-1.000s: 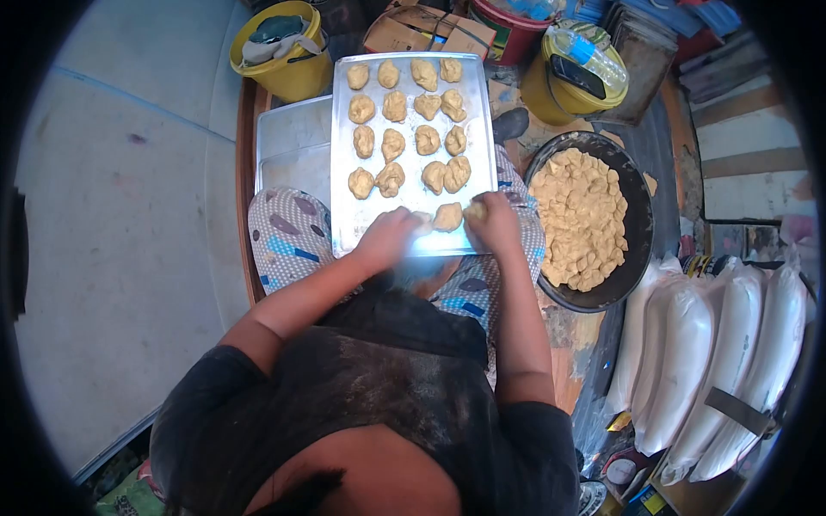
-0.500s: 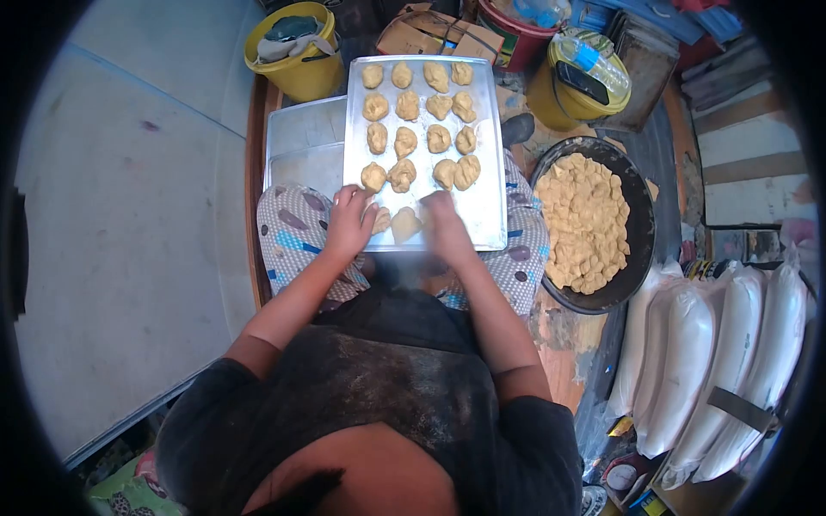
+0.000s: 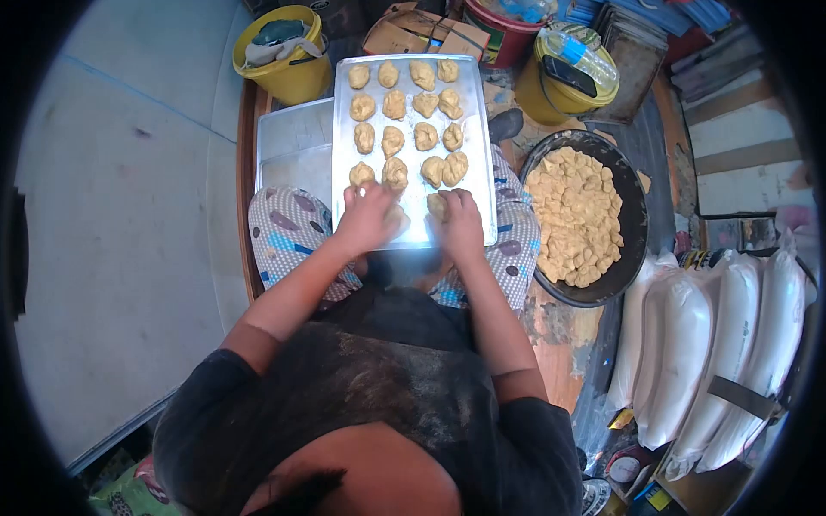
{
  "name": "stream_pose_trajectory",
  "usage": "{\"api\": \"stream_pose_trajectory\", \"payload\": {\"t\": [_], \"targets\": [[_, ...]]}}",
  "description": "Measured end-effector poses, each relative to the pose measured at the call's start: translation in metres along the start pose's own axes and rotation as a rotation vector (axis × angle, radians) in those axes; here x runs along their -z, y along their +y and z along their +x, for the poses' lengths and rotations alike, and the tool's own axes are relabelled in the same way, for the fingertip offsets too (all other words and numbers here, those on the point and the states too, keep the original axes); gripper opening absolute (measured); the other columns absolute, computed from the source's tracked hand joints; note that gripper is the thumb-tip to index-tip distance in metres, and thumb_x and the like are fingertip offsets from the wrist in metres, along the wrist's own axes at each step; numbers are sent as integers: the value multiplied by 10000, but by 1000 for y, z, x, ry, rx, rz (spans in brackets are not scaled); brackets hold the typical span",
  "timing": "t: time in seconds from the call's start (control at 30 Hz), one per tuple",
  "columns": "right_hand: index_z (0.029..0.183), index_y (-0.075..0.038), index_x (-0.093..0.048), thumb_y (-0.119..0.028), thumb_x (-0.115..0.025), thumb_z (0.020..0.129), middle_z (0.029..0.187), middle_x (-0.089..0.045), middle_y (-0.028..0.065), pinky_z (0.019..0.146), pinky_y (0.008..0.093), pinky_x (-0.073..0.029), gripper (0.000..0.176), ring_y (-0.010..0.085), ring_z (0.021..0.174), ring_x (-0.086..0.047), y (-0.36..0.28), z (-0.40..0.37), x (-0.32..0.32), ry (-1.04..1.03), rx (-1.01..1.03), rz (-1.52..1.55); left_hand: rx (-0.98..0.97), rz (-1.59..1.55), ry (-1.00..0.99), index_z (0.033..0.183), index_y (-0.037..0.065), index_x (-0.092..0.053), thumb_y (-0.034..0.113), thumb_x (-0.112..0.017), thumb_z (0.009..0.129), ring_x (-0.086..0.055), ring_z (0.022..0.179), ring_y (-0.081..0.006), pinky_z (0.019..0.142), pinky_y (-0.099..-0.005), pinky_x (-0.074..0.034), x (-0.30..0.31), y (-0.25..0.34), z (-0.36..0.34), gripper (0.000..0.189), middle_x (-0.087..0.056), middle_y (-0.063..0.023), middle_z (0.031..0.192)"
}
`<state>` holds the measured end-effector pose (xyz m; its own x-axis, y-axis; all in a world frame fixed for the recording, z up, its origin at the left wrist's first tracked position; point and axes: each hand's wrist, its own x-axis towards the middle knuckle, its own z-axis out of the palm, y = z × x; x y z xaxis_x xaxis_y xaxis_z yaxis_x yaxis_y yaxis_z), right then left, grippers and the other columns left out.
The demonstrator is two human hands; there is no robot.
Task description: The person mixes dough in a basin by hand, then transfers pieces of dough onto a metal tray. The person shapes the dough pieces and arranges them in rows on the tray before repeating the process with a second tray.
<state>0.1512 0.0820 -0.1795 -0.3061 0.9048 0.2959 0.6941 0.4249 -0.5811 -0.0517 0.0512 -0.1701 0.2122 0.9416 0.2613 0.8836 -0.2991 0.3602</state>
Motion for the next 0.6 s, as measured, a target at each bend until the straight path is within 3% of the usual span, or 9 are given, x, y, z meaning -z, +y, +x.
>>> {"api": "stream_pose_trajectory", "payload": {"t": [0.1,0.23,0.33,0.4,0.43,0.5,0.57,0.6], "targets": [[1154,-22,-548,-118,-716,740,1028,-573,149,744,360,-511,457,280,862,-615,10,-11,-4,-173,-82,206,-59,62,-169,1119,134,-615,285,-691,738,-476,1077,-227,927,-477,-276,-3,1,-18,417,-581,-32,1041],[1170,-47,-543,-138,-683,758,1016,-563,162,750,382,-505,444,308,874,-608,8,-4,8,-213,-259,441,33,82,-113,1169,133,-599,340,-682,761,-464,1109,-229,948,-491,-261,-25,0,-11,465,-569,-35,1085],[1214,-39,-517,-129,-672,770,1044,-557,167,747,356,-512,478,307,901,-607,32,18,4,-26,-231,252,74,34,15,1218,113,-567,371,-665,779,-451,1144,-269,969,-481,-240,-21,12,-5,519,-548,-75,1167],[1203,-74,-555,-138,-669,761,1138,-558,173,825,405,-475,460,325,998,-571,36,35,1,76,-108,155,82,52,31,1249,95,-544,384,-659,777,-428,1174,-291,982,-479,-229,-11,13,-13,565,-500,-118,1238],[1182,-90,-583,-135,-658,759,1174,-556,170,863,425,-451,433,327,1034,-557,41,43,-3,108,-30,62,84,2,59,1244,91,-545,352,-664,771,-425,1177,-306,985,-483,-230,-11,7,-22,553,-476,-144,1258],[1116,-130,-639,-116,-624,752,1224,-557,131,929,428,-395,364,309,1087,-534,56,47,-10,-25,16,-5,144,1,3,1249,85,-537,245,-648,767,-418,1181,-328,972,-486,-274,-1,4,-36,520,-480,-144,1250],[1064,-153,-668,-92,-594,748,1211,-575,90,939,406,-378,330,292,1099,-530,61,53,-7,-112,0,44,151,-95,-88,1185,65,-577,97,-637,775,-501,1090,-340,915,-428,-422,-11,-18,-47,416,-495,-154,1221],[1044,-162,-672,-76,-582,749,1205,-586,71,936,395,-377,321,272,1094,-534,62,53,-5,-102,24,33,166,-102,-76,1179,60,-583,92,-634,786,-510,1077,-342,904,-412,-436,-11,-18,-46,398,-490,-164,1226]]}}
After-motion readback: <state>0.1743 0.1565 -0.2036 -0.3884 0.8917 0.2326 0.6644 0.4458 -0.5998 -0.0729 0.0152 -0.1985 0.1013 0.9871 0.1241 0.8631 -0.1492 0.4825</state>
